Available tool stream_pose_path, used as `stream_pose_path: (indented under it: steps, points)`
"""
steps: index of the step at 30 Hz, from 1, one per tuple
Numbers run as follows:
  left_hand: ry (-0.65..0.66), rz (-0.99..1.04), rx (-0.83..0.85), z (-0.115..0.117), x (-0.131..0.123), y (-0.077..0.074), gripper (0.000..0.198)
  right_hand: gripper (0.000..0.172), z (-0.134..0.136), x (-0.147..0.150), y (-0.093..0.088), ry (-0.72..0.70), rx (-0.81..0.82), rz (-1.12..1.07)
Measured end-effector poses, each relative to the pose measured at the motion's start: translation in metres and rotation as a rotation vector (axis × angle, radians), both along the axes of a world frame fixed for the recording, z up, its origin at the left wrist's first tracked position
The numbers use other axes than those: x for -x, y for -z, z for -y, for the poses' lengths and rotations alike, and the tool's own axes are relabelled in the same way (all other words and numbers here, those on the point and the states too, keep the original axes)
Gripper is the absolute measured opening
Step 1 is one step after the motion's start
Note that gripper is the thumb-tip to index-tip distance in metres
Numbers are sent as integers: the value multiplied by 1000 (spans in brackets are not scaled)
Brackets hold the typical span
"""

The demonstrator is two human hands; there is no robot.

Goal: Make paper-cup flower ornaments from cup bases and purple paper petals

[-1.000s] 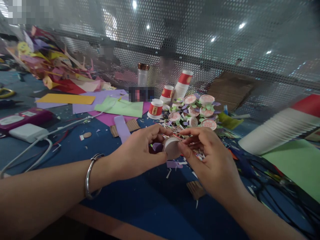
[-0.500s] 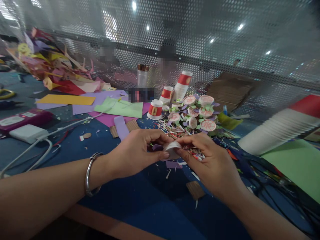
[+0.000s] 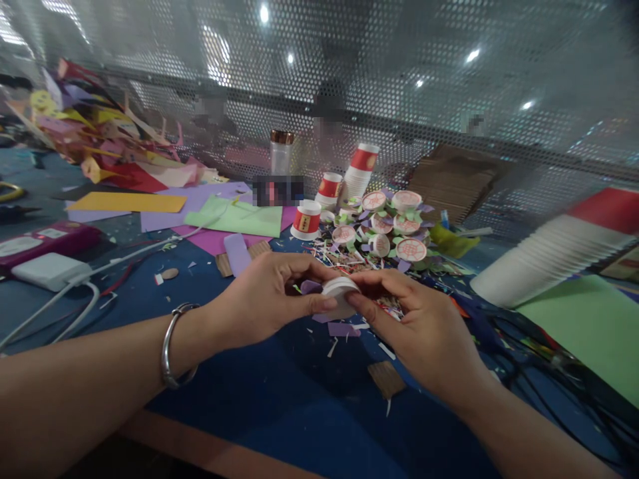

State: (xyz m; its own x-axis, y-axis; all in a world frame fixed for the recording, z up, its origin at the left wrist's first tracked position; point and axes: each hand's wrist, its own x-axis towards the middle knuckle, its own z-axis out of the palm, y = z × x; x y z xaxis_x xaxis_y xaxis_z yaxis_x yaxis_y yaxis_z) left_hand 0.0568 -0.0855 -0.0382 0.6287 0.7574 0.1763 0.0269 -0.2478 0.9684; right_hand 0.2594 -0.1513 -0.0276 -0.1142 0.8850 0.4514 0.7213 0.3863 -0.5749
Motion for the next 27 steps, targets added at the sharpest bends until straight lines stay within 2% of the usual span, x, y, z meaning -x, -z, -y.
stream_pose_path:
  steps: [4, 6, 10, 13, 16, 20, 22, 27]
  points:
    - [-72, -65, -103, 1, 0, -4, 32, 15, 1, 0, -2, 12, 57, -79]
    - [-98, -51, -110, 0, 1, -6, 33, 20, 2, 2, -2, 19, 36, -93]
    - [-152, -45, -104, -3, 2, -4, 36, 39, 4, 6, 3, 27, -146, 43]
    - [-143, -36, -61, -2, 0, -1, 36, 40, 3, 7, 6, -26, -245, 167]
    - [-80, 48, 69, 0, -1, -1, 40, 37, 3, 7, 6, -38, -262, 184]
    - [148, 171, 300, -1, 0, -6, 45, 35, 8, 6, -2, -8, -247, 140]
    - [210, 177, 322, -3, 3, -7, 46, 35, 11, 6, -5, -6, -243, 124]
    - [227, 190, 273, -5, 3, -2, 50, 39, 13, 8, -5, -30, -279, 126]
